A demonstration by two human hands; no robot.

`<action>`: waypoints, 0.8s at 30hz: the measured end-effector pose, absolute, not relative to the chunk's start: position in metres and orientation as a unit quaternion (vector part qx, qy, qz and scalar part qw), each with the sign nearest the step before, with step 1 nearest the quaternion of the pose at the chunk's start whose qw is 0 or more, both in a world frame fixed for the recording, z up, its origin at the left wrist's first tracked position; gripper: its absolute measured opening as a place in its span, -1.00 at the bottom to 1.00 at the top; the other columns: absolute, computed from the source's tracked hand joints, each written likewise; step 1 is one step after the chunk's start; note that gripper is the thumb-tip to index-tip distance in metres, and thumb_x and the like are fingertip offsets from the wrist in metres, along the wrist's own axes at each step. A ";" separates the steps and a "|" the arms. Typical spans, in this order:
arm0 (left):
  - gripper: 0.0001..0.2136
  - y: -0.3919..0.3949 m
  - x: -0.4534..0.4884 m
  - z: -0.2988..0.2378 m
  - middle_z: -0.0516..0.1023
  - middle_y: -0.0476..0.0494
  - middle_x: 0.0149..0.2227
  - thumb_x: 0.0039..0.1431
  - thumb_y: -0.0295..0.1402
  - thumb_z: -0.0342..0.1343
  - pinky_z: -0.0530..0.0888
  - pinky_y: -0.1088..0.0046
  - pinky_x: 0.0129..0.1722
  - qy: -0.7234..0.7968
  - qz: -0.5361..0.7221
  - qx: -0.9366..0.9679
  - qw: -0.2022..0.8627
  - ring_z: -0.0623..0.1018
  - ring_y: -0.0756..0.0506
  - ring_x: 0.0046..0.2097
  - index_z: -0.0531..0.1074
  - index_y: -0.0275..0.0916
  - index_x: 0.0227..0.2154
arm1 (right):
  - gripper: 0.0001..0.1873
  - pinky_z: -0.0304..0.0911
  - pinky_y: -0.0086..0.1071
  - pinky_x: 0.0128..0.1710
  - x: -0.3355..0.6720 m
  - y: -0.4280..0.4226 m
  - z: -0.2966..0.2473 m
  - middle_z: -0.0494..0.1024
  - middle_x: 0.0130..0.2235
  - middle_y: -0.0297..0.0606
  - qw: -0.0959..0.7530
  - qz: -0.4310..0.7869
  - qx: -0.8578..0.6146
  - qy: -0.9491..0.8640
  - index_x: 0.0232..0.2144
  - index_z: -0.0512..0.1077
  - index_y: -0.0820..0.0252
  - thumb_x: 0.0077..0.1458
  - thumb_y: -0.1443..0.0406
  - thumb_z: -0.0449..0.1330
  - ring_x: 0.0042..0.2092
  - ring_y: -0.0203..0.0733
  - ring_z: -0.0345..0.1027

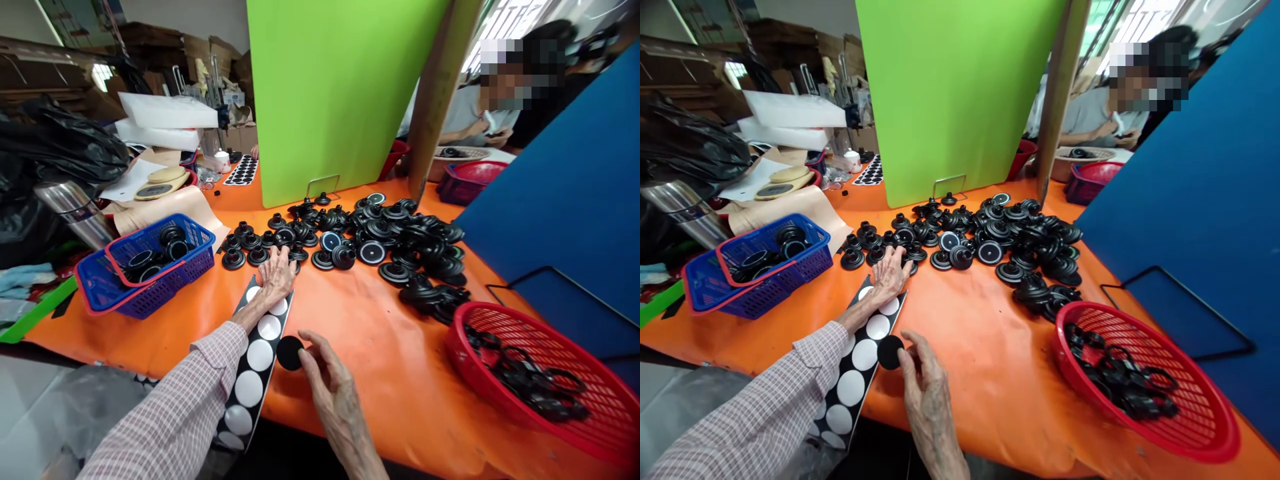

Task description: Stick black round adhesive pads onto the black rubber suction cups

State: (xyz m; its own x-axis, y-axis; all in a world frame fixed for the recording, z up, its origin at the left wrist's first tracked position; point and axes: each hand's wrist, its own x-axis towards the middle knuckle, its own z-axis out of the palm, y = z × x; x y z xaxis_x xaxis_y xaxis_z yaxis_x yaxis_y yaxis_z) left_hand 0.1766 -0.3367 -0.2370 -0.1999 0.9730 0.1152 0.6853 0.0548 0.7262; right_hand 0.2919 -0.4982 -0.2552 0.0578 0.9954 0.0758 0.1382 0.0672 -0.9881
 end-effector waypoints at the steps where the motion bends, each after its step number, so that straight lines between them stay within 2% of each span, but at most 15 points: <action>1: -0.80 -0.335 0.177 -0.234 0.39 -0.27 0.04 0.16 -0.35 0.08 0.25 0.14 0.09 0.684 0.358 0.598 0.215 0.41 -0.30 0.07 0.39 -0.17 -0.14 | -0.71 0.33 -0.44 -0.38 0.292 -0.499 -0.256 0.50 -0.42 -0.28 0.499 0.432 -0.529 -0.533 -0.29 0.45 0.17 0.09 0.08 0.15 -0.39 -0.24 0.39; 4: -0.84 -0.332 0.176 -0.220 0.43 -0.28 -0.04 0.14 -0.34 0.10 0.26 0.20 0.11 0.641 0.418 0.595 0.245 0.37 -0.26 0.11 0.38 -0.22 -0.22 | -0.72 0.27 -0.48 -0.44 0.300 -0.501 -0.252 0.42 -0.47 -0.34 0.508 0.438 -0.532 -0.516 -0.45 0.37 0.15 0.10 0.06 0.17 -0.44 -0.29 0.31; 7: -0.82 -0.333 0.175 -0.201 0.48 -0.19 -0.18 0.18 -0.29 0.03 0.41 0.30 -0.06 0.587 0.459 0.590 0.311 0.49 -0.14 -0.08 0.33 -0.22 -0.18 | -0.71 0.26 -0.49 -0.44 0.316 -0.498 -0.242 0.36 -0.47 -0.36 0.525 0.444 -0.537 -0.490 -0.44 0.38 0.14 0.08 0.04 0.18 -0.43 -0.30 0.27; 10: -0.80 -0.338 0.176 -0.186 0.50 -0.06 -0.28 0.13 -0.27 0.07 0.47 0.40 -0.24 0.478 0.487 0.516 0.518 0.51 -0.03 -0.29 0.31 -0.20 -0.19 | -0.72 0.29 -0.46 -0.35 0.333 -0.493 -0.230 0.40 -0.38 -0.30 0.543 0.415 -0.538 -0.494 -0.42 0.41 0.14 0.06 0.05 0.21 -0.33 -0.25 0.32; 12: -0.78 -0.343 0.179 -0.182 0.49 -0.04 -0.32 0.03 -0.27 0.18 0.47 0.42 -0.28 0.399 0.483 0.412 0.661 0.48 0.01 -0.34 0.33 -0.21 -0.28 | -0.72 0.28 -0.45 -0.37 0.341 -0.488 -0.223 0.39 -0.41 -0.31 0.548 0.402 -0.542 -0.494 -0.42 0.41 0.14 0.06 0.05 0.21 -0.35 -0.26 0.31; 14: -0.76 -0.347 0.183 -0.181 0.48 -0.06 -0.35 -0.01 -0.24 0.23 0.47 0.42 -0.30 0.355 0.460 0.346 0.737 0.46 0.00 -0.36 0.35 -0.25 -0.36 | -0.72 0.25 -0.46 -0.42 0.347 -0.484 -0.217 0.35 -0.48 -0.36 0.549 0.400 -0.551 -0.485 -0.41 0.40 0.14 0.07 0.05 0.20 -0.42 -0.29 0.27; 17: -0.77 -0.353 0.189 -0.181 0.51 -0.13 -0.30 0.02 -0.25 0.23 0.47 0.43 -0.30 0.318 0.431 0.357 0.765 0.49 -0.02 -0.31 0.38 -0.29 -0.36 | -0.73 0.24 -0.46 -0.42 0.353 -0.477 -0.207 0.36 -0.48 -0.39 0.561 0.387 -0.557 -0.474 -0.30 0.40 0.13 0.06 0.08 0.22 -0.43 -0.31 0.24; 20: -0.75 -0.358 0.194 -0.180 0.52 -0.14 -0.23 0.02 -0.30 0.25 0.47 0.43 -0.31 0.309 0.440 0.422 0.730 0.51 -0.02 -0.30 0.42 -0.29 -0.25 | -0.65 0.22 -0.45 -0.42 0.356 -0.468 -0.197 0.37 -0.48 -0.43 0.587 0.388 -0.546 -0.455 -0.19 0.35 0.11 0.00 0.12 0.28 -0.44 -0.31 0.23; 24: -0.65 -0.365 0.198 -0.182 0.53 -0.17 -0.22 0.09 -0.21 0.20 0.47 0.45 -0.40 0.318 0.431 0.488 0.689 0.49 0.00 -0.37 0.45 -0.30 -0.12 | -0.71 0.17 -0.44 -0.40 0.358 -0.452 -0.191 0.36 -0.49 -0.40 0.599 0.418 -0.526 -0.435 -0.43 0.36 0.16 0.00 0.08 0.28 -0.43 -0.33 0.21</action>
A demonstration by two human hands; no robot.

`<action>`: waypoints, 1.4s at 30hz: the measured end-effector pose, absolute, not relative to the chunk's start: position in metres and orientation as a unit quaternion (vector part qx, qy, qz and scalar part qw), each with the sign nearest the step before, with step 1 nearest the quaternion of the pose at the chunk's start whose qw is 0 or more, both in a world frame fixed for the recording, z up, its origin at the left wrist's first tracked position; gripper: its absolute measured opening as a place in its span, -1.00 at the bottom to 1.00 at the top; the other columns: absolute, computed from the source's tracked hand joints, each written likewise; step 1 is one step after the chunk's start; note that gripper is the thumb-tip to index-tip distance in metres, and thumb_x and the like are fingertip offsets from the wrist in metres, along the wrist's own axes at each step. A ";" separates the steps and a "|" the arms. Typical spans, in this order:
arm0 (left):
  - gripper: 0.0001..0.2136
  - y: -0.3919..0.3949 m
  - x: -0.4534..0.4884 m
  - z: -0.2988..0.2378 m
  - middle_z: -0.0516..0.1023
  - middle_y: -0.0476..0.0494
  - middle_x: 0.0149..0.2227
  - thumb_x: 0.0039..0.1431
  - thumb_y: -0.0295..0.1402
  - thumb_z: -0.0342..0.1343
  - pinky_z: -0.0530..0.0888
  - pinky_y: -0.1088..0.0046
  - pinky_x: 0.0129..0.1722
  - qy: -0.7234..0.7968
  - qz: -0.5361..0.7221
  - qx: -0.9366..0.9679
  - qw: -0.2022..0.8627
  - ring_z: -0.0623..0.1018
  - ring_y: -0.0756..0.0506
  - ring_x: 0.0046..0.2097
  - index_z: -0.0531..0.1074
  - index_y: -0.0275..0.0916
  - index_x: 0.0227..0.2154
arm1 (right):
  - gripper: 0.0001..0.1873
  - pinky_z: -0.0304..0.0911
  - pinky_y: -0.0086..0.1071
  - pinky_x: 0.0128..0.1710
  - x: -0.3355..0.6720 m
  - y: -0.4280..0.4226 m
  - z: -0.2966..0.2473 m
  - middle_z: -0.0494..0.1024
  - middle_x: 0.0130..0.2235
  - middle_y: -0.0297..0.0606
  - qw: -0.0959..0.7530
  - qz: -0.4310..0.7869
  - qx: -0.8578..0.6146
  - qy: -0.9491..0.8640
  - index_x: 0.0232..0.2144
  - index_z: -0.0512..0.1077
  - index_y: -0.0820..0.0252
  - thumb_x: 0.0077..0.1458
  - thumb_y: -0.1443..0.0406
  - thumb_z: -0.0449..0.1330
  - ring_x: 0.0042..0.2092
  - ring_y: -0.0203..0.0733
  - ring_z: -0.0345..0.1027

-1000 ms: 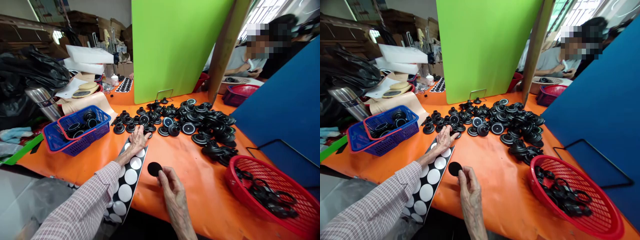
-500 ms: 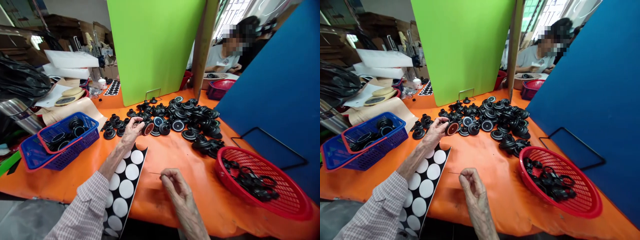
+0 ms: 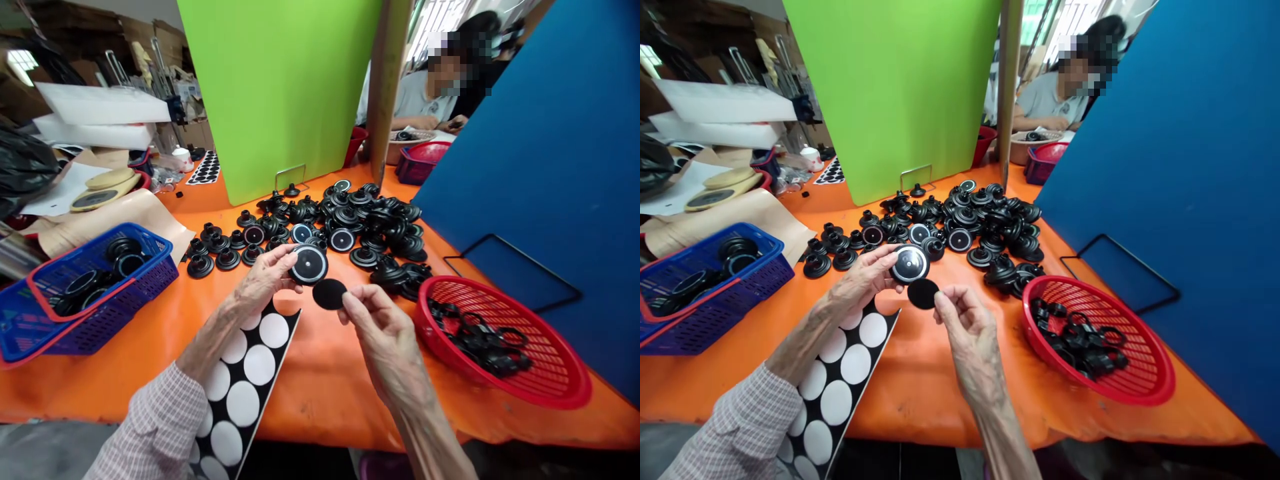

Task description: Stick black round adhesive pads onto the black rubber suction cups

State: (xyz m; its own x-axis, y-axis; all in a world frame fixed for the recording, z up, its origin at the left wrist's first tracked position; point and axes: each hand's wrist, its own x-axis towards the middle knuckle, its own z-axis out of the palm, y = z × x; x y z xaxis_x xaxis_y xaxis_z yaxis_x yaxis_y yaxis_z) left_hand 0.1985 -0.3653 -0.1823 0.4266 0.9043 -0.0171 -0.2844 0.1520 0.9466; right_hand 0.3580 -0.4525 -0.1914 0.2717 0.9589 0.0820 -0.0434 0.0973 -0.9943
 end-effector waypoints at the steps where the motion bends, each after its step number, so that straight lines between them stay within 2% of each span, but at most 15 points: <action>1: -0.65 -0.367 0.199 -0.184 0.53 -0.19 -0.21 0.11 -0.20 0.19 0.48 0.45 -0.40 0.318 0.426 0.497 0.686 0.48 0.01 -0.38 0.45 -0.31 -0.10 | -0.70 0.16 -0.44 -0.40 0.358 -0.449 -0.192 0.34 -0.50 -0.40 0.605 0.423 -0.520 -0.429 -0.45 0.37 0.16 0.01 0.07 0.27 -0.43 -0.33 0.20; 4: -0.64 -0.372 0.202 -0.188 0.53 -0.21 -0.14 0.12 -0.24 0.17 0.52 0.42 -0.35 0.315 0.410 0.499 0.695 0.51 -0.01 -0.33 0.45 -0.28 -0.04 | -0.70 0.15 -0.44 -0.36 0.357 -0.439 -0.196 0.33 -0.47 -0.40 0.631 0.399 -0.519 -0.416 -0.47 0.38 0.16 -0.01 0.06 0.27 -0.40 -0.32 0.19; 10: -0.60 -0.379 0.204 -0.194 0.50 -0.21 -0.04 0.01 -0.39 0.22 0.54 0.40 -0.29 0.305 0.384 0.498 0.715 0.53 -0.02 -0.29 0.48 -0.23 -0.02 | -0.68 0.25 -0.34 -0.20 0.354 -0.433 -0.207 0.40 -0.22 -0.23 0.639 0.342 -0.549 -0.417 -0.51 0.43 0.18 -0.03 0.04 0.25 -0.19 -0.19 0.30; 19: -0.55 -0.384 0.207 -0.198 0.51 -0.21 -0.03 -0.01 -0.38 0.24 0.55 0.39 -0.26 0.302 0.378 0.498 0.720 0.57 -0.09 -0.21 0.47 -0.22 0.01 | -0.73 0.26 -0.34 -0.19 0.351 -0.437 -0.210 0.42 -0.25 -0.26 0.636 0.331 -0.563 -0.410 -0.46 0.46 0.19 0.02 0.10 0.22 -0.19 -0.19 0.31; 28: -0.53 -0.384 0.209 -0.204 0.59 -0.16 -0.19 0.00 -0.38 0.23 0.55 0.37 -0.24 0.305 0.364 0.506 0.720 0.58 -0.06 -0.30 0.46 -0.22 0.05 | -0.71 0.25 -0.35 -0.23 0.352 -0.437 -0.211 0.43 -0.28 -0.25 0.622 0.320 -0.587 -0.409 -0.47 0.45 0.19 0.01 0.07 0.21 -0.20 -0.18 0.31; 37: -0.59 -0.384 0.210 -0.206 0.59 -0.16 -0.13 0.08 -0.36 0.23 0.56 0.36 -0.17 0.284 0.368 0.504 0.728 0.59 -0.08 -0.22 0.48 -0.17 0.03 | -0.75 0.26 -0.31 -0.16 0.351 -0.436 -0.220 0.44 -0.26 -0.27 0.661 0.329 -0.554 -0.385 -0.45 0.46 0.18 0.03 0.11 0.23 -0.20 -0.19 0.33; 42: -0.60 -0.384 0.211 -0.207 0.60 -0.16 -0.14 0.09 -0.37 0.23 0.56 0.32 -0.14 0.278 0.367 0.498 0.734 0.59 -0.09 -0.20 0.48 -0.17 0.04 | -0.76 0.26 -0.31 -0.15 0.350 -0.434 -0.220 0.43 -0.27 -0.27 0.656 0.318 -0.561 -0.393 -0.46 0.47 0.18 0.02 0.12 0.23 -0.19 -0.19 0.33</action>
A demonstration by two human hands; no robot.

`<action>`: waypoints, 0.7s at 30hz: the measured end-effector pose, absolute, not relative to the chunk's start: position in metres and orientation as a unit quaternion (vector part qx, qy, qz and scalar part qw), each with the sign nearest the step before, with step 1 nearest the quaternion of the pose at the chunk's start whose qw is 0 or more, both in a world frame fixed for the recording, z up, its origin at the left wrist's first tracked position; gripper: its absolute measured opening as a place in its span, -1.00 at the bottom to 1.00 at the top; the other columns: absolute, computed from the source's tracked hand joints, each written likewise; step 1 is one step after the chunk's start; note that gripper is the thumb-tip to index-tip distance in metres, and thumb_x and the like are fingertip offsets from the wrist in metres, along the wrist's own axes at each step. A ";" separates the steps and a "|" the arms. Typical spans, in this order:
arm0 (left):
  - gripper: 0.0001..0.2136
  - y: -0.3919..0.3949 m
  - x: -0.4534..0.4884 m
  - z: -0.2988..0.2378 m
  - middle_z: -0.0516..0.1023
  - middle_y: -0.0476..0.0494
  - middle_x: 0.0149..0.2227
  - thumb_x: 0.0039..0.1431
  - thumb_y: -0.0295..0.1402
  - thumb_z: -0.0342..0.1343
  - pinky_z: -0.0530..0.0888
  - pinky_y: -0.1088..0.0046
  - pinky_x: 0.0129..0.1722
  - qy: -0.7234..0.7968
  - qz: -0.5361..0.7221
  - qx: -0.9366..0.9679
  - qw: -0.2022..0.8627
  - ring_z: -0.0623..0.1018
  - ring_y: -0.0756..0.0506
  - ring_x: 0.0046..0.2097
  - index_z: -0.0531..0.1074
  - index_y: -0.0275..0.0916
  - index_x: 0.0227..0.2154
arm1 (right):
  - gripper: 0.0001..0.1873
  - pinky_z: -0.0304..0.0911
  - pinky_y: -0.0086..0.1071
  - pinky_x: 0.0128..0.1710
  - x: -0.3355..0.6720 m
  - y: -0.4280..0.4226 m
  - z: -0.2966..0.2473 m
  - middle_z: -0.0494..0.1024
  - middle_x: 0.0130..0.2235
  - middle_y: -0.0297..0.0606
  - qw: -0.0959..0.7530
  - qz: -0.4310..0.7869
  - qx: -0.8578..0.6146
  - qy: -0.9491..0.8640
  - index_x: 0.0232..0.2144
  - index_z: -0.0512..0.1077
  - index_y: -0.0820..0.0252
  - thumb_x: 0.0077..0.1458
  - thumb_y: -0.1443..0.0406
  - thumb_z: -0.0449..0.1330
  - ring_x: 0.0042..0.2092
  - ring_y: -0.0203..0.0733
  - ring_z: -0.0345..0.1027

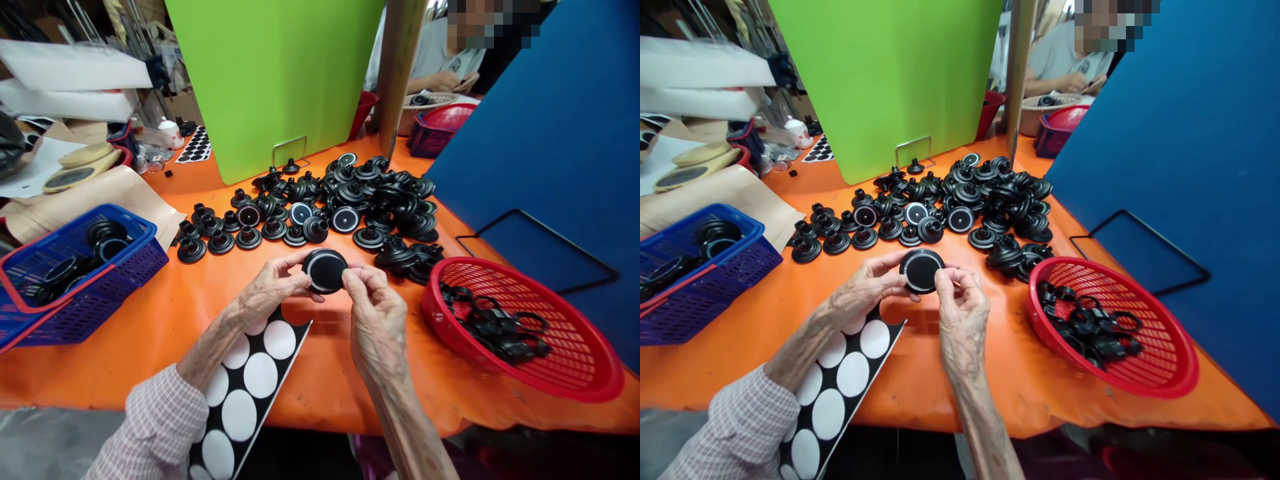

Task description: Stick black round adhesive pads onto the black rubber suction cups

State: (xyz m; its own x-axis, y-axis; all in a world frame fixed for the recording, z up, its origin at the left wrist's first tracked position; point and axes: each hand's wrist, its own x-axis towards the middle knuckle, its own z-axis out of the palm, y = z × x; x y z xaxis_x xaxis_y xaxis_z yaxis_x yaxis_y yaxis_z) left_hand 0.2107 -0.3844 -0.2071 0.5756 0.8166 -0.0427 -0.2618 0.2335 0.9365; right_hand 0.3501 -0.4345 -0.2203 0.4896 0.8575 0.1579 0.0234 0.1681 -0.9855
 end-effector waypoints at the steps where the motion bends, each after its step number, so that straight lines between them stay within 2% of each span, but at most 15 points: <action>1: -0.60 -0.384 0.211 -0.207 0.59 -0.16 -0.14 0.10 -0.37 0.22 0.57 0.32 -0.15 0.275 0.369 0.498 0.735 0.59 -0.09 -0.20 0.48 -0.17 0.04 | -0.76 0.26 -0.30 -0.14 0.350 -0.434 -0.220 0.43 -0.26 -0.27 0.656 0.317 -0.561 -0.393 -0.47 0.47 0.18 0.03 0.12 0.23 -0.19 -0.18 0.33; 11: -0.56 -0.381 0.211 -0.211 0.58 -0.20 -0.08 0.07 -0.32 0.25 0.56 0.30 -0.13 0.272 0.369 0.503 0.733 0.59 -0.11 -0.18 0.46 -0.18 0.06 | -0.73 0.27 -0.28 -0.13 0.350 -0.435 -0.220 0.45 -0.25 -0.25 0.652 0.293 -0.576 -0.398 -0.48 0.45 0.20 0.01 0.10 0.23 -0.19 -0.19 0.35; 21: -0.59 -0.380 0.210 -0.215 0.58 -0.16 -0.08 0.10 -0.35 0.24 0.56 0.31 -0.13 0.260 0.368 0.506 0.735 0.59 -0.07 -0.22 0.47 -0.15 0.05 | -0.74 0.26 -0.27 -0.10 0.349 -0.433 -0.219 0.44 -0.23 -0.22 0.633 0.279 -0.590 -0.417 -0.50 0.41 0.20 0.03 0.12 0.20 -0.16 -0.17 0.34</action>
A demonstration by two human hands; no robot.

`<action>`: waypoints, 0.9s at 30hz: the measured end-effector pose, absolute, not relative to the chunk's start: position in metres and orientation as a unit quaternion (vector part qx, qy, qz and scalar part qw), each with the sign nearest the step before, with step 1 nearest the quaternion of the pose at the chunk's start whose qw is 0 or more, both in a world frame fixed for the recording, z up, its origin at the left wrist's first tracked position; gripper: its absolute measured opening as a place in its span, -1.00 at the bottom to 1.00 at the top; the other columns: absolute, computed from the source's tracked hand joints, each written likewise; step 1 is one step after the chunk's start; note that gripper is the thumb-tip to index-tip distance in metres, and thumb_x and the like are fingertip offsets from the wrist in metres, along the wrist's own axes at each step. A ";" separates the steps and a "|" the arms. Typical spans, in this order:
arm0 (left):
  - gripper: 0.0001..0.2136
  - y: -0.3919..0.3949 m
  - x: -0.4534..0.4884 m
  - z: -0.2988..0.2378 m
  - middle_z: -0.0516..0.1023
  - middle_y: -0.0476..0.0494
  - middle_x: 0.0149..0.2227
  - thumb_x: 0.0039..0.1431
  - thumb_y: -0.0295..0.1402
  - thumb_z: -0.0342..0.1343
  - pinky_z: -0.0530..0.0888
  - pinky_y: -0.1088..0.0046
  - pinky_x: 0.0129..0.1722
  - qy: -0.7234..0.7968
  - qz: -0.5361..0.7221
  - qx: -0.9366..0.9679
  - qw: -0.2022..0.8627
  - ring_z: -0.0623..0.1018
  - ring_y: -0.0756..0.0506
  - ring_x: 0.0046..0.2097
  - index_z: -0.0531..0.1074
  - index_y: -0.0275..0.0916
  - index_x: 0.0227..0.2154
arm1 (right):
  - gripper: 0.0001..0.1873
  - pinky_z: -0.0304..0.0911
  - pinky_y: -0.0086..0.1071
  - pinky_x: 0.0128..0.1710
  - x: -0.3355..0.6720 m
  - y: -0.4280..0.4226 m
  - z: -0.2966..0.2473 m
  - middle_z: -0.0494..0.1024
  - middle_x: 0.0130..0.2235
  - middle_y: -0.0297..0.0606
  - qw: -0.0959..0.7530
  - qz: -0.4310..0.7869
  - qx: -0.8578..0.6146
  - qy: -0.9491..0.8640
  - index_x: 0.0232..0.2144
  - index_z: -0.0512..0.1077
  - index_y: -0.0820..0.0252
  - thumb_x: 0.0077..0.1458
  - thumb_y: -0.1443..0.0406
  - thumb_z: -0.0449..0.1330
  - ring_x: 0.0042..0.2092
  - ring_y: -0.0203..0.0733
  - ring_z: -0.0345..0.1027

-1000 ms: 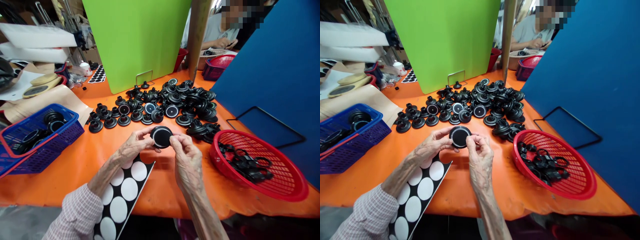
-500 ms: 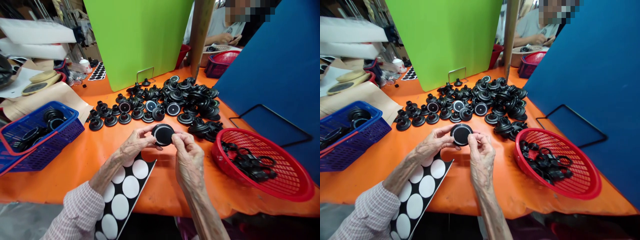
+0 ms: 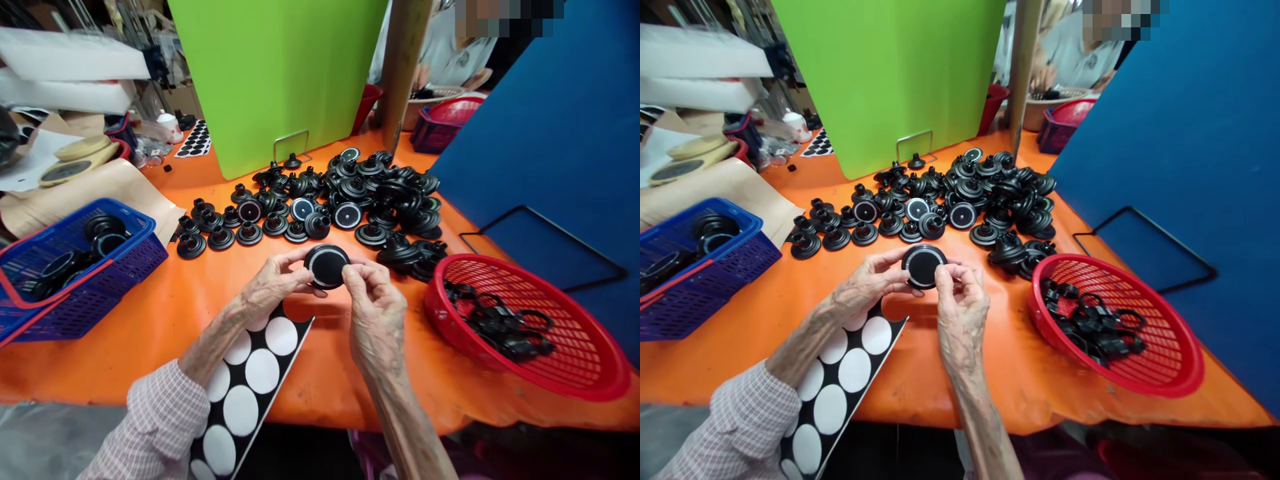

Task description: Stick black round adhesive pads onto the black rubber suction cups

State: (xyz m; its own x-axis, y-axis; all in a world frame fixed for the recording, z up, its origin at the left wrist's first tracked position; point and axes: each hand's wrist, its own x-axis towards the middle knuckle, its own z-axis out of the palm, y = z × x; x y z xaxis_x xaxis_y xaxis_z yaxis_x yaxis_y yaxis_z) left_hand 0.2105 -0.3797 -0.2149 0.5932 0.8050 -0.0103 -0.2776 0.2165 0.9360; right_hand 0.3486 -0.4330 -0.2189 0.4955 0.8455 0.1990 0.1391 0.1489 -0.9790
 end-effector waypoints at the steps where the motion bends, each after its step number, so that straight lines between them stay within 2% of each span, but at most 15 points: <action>1: -0.59 -0.380 0.210 -0.216 0.58 -0.16 -0.08 0.10 -0.35 0.24 0.56 0.32 -0.13 0.259 0.368 0.508 0.735 0.59 -0.06 -0.23 0.47 -0.15 0.05 | -0.74 0.26 -0.27 -0.10 0.349 -0.433 -0.219 0.44 -0.23 -0.22 0.632 0.275 -0.592 -0.417 -0.51 0.41 0.20 0.03 0.12 0.20 -0.16 -0.17 0.34; 6: -0.60 -0.380 0.211 -0.216 0.59 -0.16 -0.10 0.09 -0.37 0.24 0.55 0.38 -0.19 0.267 0.369 0.505 0.733 0.59 -0.07 -0.23 0.48 -0.17 0.03 | -0.75 0.25 -0.28 -0.18 0.347 -0.433 -0.221 0.43 -0.24 -0.21 0.620 0.254 -0.610 -0.424 -0.50 0.40 0.19 0.04 0.13 0.17 -0.18 -0.17 0.33; 11: -0.59 -0.380 0.212 -0.214 0.60 -0.19 -0.12 0.08 -0.36 0.24 0.56 0.36 -0.19 0.285 0.373 0.497 0.730 0.59 -0.08 -0.23 0.47 -0.21 0.04 | -0.76 0.26 -0.29 -0.25 0.346 -0.430 -0.223 0.43 -0.27 -0.21 0.612 0.221 -0.622 -0.436 -0.51 0.39 0.19 0.04 0.14 0.16 -0.22 -0.16 0.33; 16: -0.60 -0.381 0.211 -0.215 0.57 -0.18 -0.08 0.13 -0.28 0.22 0.57 0.36 -0.16 0.278 0.379 0.494 0.731 0.58 -0.06 -0.21 0.46 -0.18 0.05 | -0.78 0.28 -0.25 -0.23 0.344 -0.427 -0.229 0.43 -0.30 -0.22 0.610 0.179 -0.630 -0.446 -0.49 0.37 0.18 0.05 0.15 0.14 -0.25 -0.16 0.34; 21: -0.62 -0.382 0.212 -0.217 0.57 -0.16 -0.09 0.10 -0.29 0.25 0.58 0.35 -0.17 0.297 0.392 0.487 0.722 0.58 -0.05 -0.21 0.48 -0.20 0.00 | -0.80 0.27 -0.17 -0.18 0.342 -0.426 -0.236 0.41 -0.32 -0.23 0.600 0.141 -0.636 -0.463 -0.47 0.33 0.15 0.09 0.16 0.12 -0.21 -0.10 0.35; 27: -0.62 -0.381 0.211 -0.219 0.58 -0.18 -0.09 0.10 -0.29 0.24 0.59 0.34 -0.16 0.309 0.390 0.490 0.715 0.60 -0.11 -0.17 0.47 -0.22 0.00 | -0.83 0.27 -0.18 -0.20 0.339 -0.425 -0.241 0.39 -0.31 -0.22 0.582 0.081 -0.638 -0.498 -0.43 0.31 0.15 0.17 0.21 0.08 -0.20 -0.10 0.33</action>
